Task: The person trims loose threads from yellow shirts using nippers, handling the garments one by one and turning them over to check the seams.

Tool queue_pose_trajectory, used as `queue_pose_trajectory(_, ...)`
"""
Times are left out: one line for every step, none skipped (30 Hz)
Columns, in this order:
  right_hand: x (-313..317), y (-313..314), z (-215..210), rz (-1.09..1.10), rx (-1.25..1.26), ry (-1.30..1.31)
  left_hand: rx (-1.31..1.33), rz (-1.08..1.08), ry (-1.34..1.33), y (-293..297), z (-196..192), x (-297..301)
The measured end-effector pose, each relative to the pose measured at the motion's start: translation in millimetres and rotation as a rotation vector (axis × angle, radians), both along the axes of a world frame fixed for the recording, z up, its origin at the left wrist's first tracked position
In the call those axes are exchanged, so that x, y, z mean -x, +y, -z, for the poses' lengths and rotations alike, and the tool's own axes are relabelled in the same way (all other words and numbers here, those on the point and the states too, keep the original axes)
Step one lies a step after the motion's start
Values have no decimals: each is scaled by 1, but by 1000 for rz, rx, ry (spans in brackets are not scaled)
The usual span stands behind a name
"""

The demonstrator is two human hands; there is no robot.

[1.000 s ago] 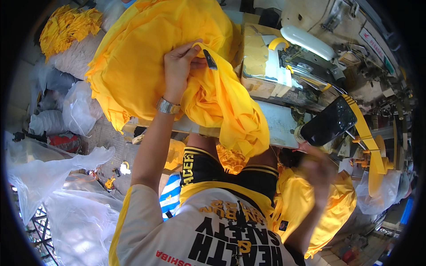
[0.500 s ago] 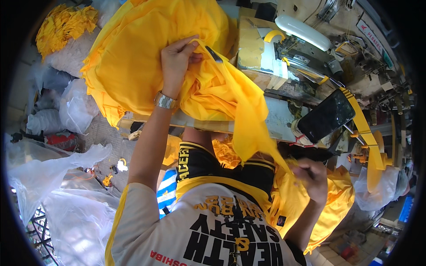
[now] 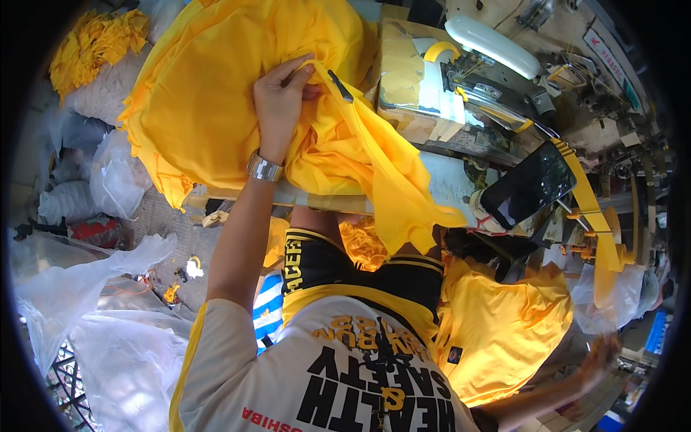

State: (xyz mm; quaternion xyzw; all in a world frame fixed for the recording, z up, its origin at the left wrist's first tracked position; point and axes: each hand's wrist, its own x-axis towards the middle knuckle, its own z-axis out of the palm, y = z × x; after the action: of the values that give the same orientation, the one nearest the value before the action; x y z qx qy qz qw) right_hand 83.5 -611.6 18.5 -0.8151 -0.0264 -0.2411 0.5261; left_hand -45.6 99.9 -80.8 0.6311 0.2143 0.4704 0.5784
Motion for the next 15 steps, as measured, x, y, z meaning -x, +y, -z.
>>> queue_pose_trajectory(5, -46, -13, 200, 211, 66, 0, 0, 9, -1, 1, -1)
queue_pose_trajectory(19, -94, -30, 411, 418, 161, 5, 18, 22, -4, 1, -6)
queue_pose_trajectory(27, -114, -28, 663, 501, 153, 6, 23, 33, -6, 2, -7)
queue_pose_trajectory(34, -128, -27, 914, 586, 136, -20, -5, 39, -5, 3, -5)
queue_pose_trajectory(31, -138, -22, 1151, 662, 111, -51, -47, 45, -4, 2, 1)
queue_pose_trajectory(33, -142, -24, 1407, 739, 82, -74, -73, 50, -5, 3, 1)
queue_pose_trajectory(27, -144, -20, 1247, 899, -1, -56, -68, 45, -8, 7, 0)
queue_pose_trajectory(16, -99, -10, 996, 897, -103, -66, -73, 48, -8, 5, 0)
queue_pose_trajectory(4, -44, 2, 678, 778, -185, -74, -80, 50, -8, 3, 0)
queue_pose_trajectory(2, 35, 10, 371, 637, -205, -83, -87, 62, -6, 2, 0)
queue_pose_trajectory(6, 108, 19, 99, 535, -185, -80, -54, 58, -7, 4, -3)
queue_pose_trajectory(16, 174, 28, -165, 469, -154, -77, -22, 54, -7, 6, -7)
queue_pose_trajectory(22, 232, 43, -421, 424, -141, -89, -14, 52, -7, 4, -3)
queue_pose_trajectory(33, 279, 52, -634, 415, -158, -196, -43, 76, -7, 2, 3)
queue_pose_trajectory(45, 309, 61, -765, 428, -172, -297, -45, 94, -14, -1, 3)
